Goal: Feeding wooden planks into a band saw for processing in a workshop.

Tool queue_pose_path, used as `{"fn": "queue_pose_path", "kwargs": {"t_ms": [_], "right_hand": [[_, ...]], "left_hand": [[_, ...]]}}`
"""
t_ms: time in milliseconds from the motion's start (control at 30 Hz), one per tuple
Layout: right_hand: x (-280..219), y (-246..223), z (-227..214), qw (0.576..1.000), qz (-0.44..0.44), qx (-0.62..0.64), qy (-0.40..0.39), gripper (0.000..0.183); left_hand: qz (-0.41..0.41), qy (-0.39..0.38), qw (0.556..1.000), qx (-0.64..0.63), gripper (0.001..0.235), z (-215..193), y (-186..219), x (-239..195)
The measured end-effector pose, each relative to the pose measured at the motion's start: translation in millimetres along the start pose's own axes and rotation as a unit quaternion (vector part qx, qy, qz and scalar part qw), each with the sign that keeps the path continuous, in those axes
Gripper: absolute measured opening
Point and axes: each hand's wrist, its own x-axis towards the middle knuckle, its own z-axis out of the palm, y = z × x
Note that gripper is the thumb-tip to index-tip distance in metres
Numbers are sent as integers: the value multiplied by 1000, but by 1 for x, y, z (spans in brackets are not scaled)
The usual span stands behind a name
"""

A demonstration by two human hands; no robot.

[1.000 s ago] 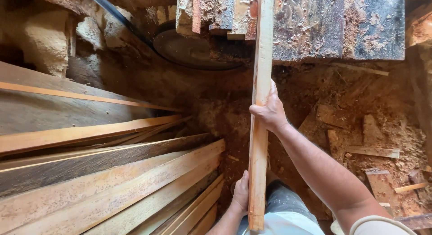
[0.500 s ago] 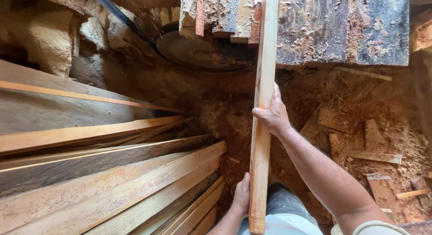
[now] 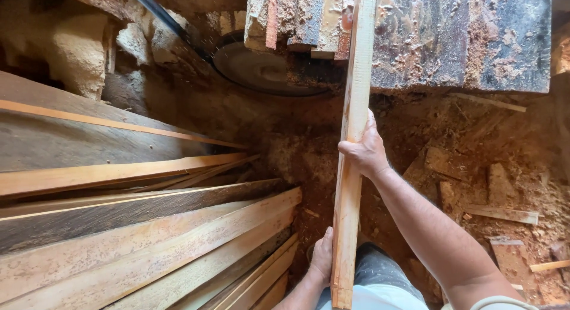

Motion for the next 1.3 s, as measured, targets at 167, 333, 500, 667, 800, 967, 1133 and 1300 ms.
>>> {"fn": "queue_pose_path", "kwargs": {"t_ms": [167,333,500,667,800,967,1133,1300], "right_hand": [[2,-5,-2,1000,17,-10,-3,89],[6,-4,-3,1000,8,-10,2,88],[9,-5,-3,1000,-4,0,2,87],[14,-4,-4,1000,-11,9,3,85],[16,-6,-4,1000,-20,13,7,80],[20,-8,-6,1000,-13,12,3,82],[23,-12,-5,1000,-13,0,5,83],[24,-13,-3,998,-39,41,17,83]], "left_hand": [[-5,-9,1000,2,56,2,3,0],[-2,-5,1000,7,55,3,9,0],[-1,-13,1000,-13,54,4,6,6],[7,-10,1000,-7,54,5,6,12],[3,-17,999,-37,53,6,10,9],[3,-16,998,-55,52,8,13,13],[3,-23,998,-60,53,9,16,17],[23,-56,995,-78,61,5,17,18]]}}
